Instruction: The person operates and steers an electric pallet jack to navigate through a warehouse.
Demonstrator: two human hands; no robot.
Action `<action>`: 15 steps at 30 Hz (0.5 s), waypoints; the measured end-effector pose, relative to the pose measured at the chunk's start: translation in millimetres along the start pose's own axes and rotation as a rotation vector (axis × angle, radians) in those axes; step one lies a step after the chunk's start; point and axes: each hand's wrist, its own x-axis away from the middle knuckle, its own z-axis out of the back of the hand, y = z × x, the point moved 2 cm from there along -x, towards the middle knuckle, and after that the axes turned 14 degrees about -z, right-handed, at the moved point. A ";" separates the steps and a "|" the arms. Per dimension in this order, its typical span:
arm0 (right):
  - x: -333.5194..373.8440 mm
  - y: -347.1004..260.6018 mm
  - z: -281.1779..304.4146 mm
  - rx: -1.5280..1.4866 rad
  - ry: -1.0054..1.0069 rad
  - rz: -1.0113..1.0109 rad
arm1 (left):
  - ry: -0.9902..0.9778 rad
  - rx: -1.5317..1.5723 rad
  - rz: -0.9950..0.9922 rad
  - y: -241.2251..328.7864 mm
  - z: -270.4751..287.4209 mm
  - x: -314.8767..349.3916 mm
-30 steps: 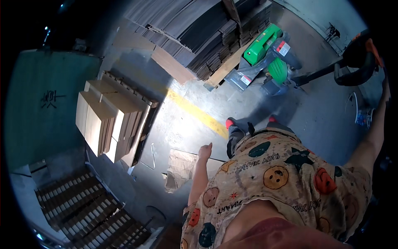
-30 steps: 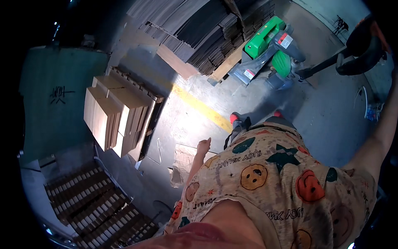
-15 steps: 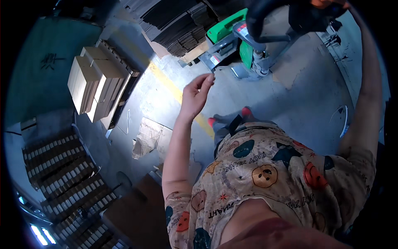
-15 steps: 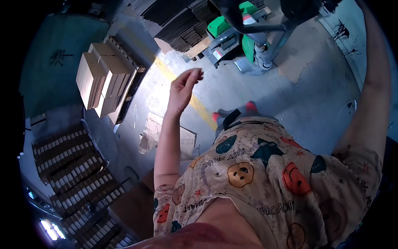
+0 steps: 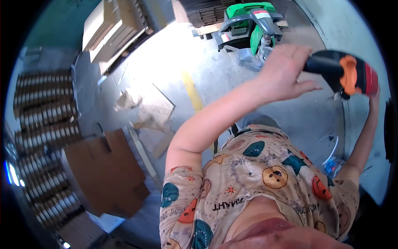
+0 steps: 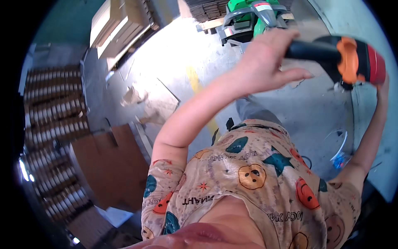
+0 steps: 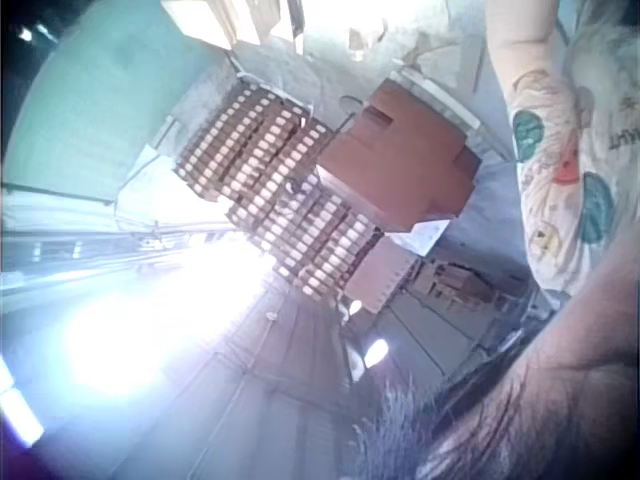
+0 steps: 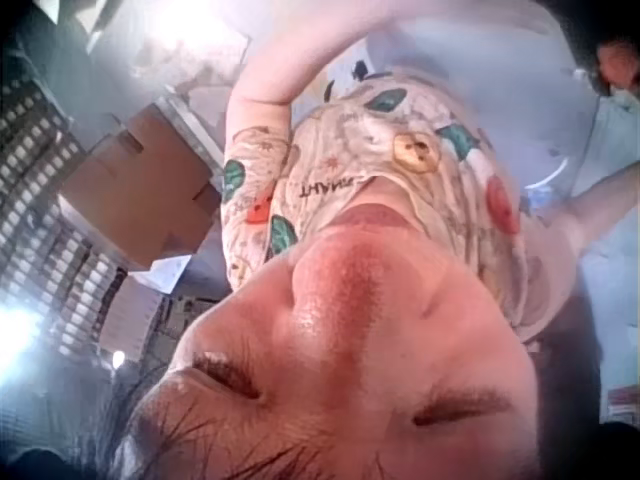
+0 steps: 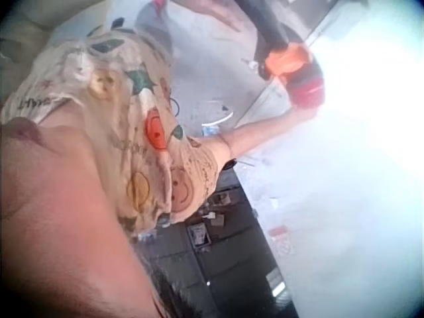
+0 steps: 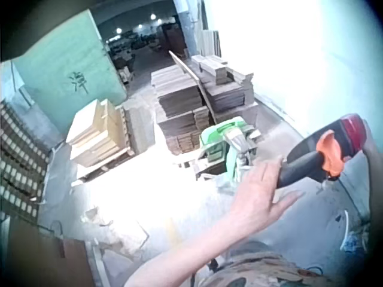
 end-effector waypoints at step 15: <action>84.7 -30.6 26.0 0.429 -1.330 0.097 | 0.036 -0.474 0.378 129.1 -61.8 93.2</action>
